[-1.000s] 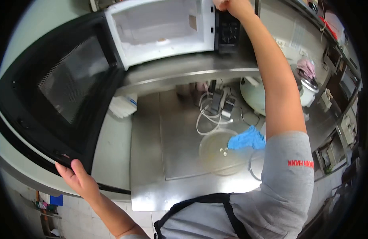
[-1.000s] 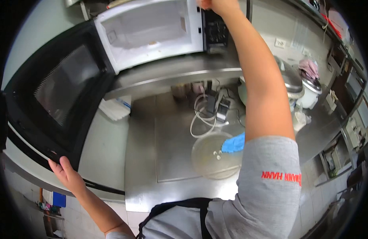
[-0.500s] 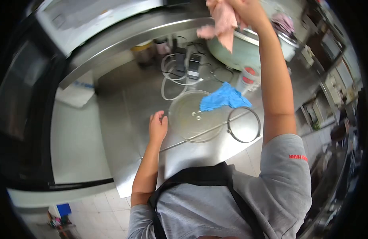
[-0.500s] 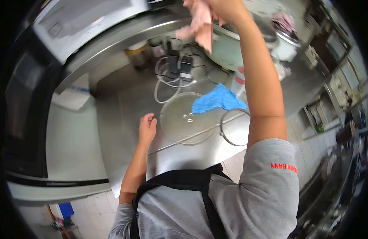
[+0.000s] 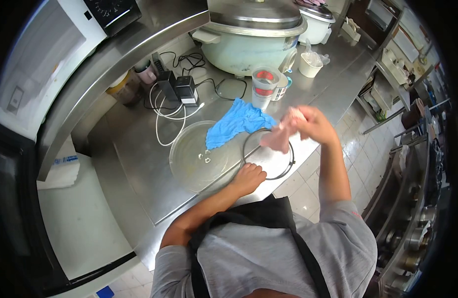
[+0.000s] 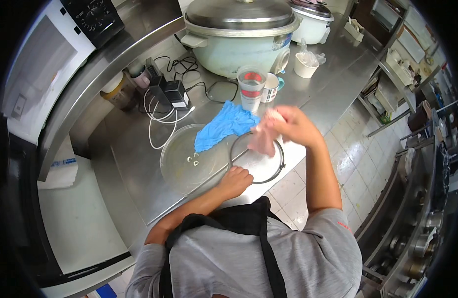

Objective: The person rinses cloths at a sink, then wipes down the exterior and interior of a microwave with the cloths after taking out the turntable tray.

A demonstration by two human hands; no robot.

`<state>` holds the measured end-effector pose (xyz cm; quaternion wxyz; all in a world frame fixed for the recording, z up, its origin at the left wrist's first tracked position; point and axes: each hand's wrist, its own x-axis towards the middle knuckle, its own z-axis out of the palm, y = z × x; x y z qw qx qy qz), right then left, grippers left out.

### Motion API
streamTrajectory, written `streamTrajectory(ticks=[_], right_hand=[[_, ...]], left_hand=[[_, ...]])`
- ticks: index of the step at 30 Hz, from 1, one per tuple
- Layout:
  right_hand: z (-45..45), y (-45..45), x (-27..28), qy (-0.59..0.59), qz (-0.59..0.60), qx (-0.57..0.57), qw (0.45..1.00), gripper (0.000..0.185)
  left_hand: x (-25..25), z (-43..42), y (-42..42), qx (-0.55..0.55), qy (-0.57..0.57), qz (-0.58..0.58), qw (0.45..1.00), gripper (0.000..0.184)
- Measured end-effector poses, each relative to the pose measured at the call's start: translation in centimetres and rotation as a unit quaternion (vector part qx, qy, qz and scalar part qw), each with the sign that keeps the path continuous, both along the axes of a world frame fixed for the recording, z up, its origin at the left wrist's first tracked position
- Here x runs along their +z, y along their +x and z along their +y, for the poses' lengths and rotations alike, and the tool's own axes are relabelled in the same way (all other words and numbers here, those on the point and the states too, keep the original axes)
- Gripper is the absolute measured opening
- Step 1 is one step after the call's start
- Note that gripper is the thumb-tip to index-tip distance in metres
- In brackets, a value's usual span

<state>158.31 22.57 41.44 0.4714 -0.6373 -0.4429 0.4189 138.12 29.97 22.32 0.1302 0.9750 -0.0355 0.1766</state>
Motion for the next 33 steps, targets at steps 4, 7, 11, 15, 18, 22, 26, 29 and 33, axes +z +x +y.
streamTrajectory(ticks=[4, 7, 11, 15, 18, 22, 26, 29, 33], right_hand=[[-1.7, -1.7, -0.7, 0.186, -0.158, 0.191, 0.951, 0.024], [0.2, -6.2, -0.6, 0.253, -0.367, 0.145, 0.883, 0.023], [3.2, -7.1, -1.5, 0.377, -0.310, 0.111, 0.866, 0.022], [5.5, -7.1, 1.0, 0.370, 0.096, 0.043, 0.923, 0.025], [7.8, -5.7, 6.4, 0.342, 0.344, 0.079, 0.871, 0.038], [11.1, -5.9, 13.2, 0.406, 0.266, 0.037, 0.874, 0.038], [17.5, -5.6, 19.6, 0.433, 0.131, 0.073, 0.889, 0.019], [21.6, -7.8, 22.9, 0.426, 0.071, 0.053, 0.900, 0.016], [29.7, -9.4, 25.3, 0.522, 0.303, 0.203, 0.771, 0.009]], left_hand=[[9.0, 1.4, 0.6, 0.079, -0.106, -0.083, 0.988, 0.007], [15.4, 2.7, -0.4, 0.161, -0.235, -0.135, 0.949, 0.006], [22.1, 3.3, -6.4, 0.278, -0.308, -0.089, 0.906, 0.009], [29.5, 3.7, -13.3, 0.393, -0.149, -0.213, 0.882, 0.014], [35.5, 4.0, -17.0, 0.472, 0.058, -0.411, 0.778, 0.013], [40.3, 9.4, -18.1, 0.498, 0.296, -0.374, 0.724, 0.015], [40.6, 18.7, -18.3, 0.469, 0.516, -0.260, 0.668, 0.011], [41.6, 24.6, -18.7, 0.477, 0.529, -0.240, 0.660, 0.012], [40.1, 30.9, -20.3, 0.568, 0.473, -0.173, 0.652, 0.013]])
